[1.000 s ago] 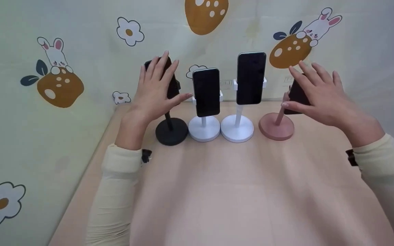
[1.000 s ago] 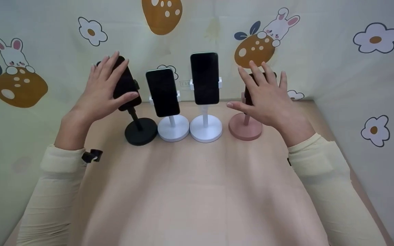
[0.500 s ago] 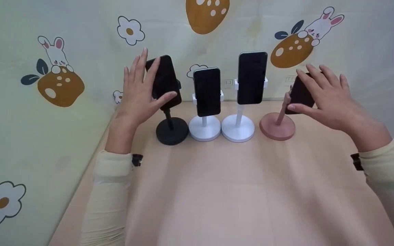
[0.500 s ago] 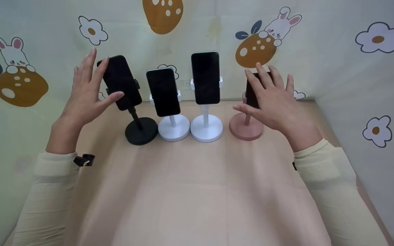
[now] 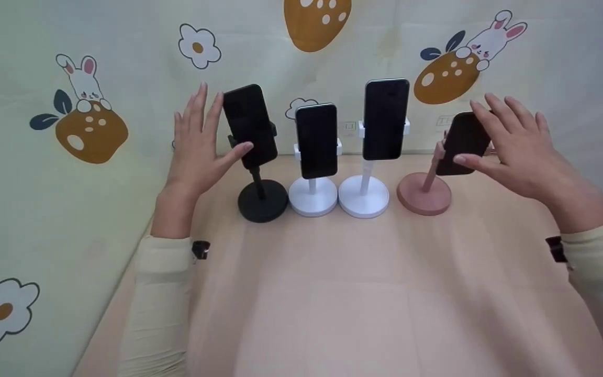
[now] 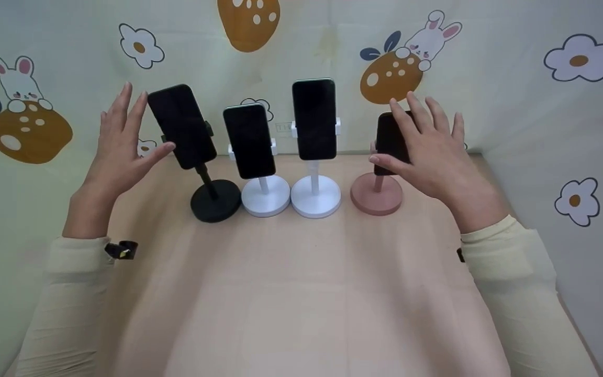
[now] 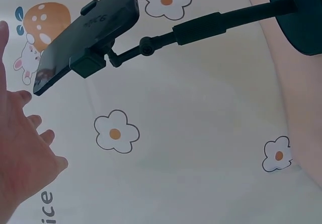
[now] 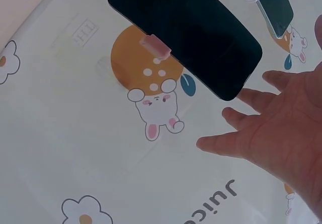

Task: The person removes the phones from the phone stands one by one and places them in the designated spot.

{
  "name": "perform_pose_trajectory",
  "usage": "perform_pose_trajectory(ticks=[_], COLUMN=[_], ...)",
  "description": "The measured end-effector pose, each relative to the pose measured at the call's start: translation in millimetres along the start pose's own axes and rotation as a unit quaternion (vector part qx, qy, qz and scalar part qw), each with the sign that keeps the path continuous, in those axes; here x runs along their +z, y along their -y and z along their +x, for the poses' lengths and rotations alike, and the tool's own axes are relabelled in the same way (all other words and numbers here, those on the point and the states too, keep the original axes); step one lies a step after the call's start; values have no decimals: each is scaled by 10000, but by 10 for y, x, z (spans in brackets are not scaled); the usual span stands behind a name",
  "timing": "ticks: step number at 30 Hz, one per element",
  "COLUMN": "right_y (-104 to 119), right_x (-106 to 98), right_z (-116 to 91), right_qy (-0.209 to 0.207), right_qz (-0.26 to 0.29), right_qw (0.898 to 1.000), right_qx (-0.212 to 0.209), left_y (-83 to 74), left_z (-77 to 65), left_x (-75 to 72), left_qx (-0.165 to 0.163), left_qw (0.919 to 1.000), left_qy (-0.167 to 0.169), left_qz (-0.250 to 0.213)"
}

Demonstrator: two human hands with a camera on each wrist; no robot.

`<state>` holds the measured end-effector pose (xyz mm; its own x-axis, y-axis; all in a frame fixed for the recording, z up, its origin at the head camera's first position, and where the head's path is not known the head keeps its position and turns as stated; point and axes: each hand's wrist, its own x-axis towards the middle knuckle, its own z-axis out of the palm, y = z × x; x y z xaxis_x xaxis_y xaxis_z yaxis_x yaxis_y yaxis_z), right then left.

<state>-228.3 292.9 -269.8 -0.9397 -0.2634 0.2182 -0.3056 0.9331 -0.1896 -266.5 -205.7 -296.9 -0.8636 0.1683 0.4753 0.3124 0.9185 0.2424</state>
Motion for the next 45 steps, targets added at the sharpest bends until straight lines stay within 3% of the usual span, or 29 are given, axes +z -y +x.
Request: perform_pose_trajectory(ticks=[17,25,45], right_y=[-242,-338,-580], right_x=[26,65,258], right_z=[-113,-183,-320], right_qy=[-138,-132,19], right_qz=[187,198,233], right_qw=[9996,9995,9984], right_qx=[128,206,522], left_y=[221,312,499], left_z=[-143,-212,-294], left_x=[75,137,432], left_qx=[-324,-479,-583], left_qw=[9991,9975,9936], left_qy=[240,516,943], left_qz=[-95,-47,-213])
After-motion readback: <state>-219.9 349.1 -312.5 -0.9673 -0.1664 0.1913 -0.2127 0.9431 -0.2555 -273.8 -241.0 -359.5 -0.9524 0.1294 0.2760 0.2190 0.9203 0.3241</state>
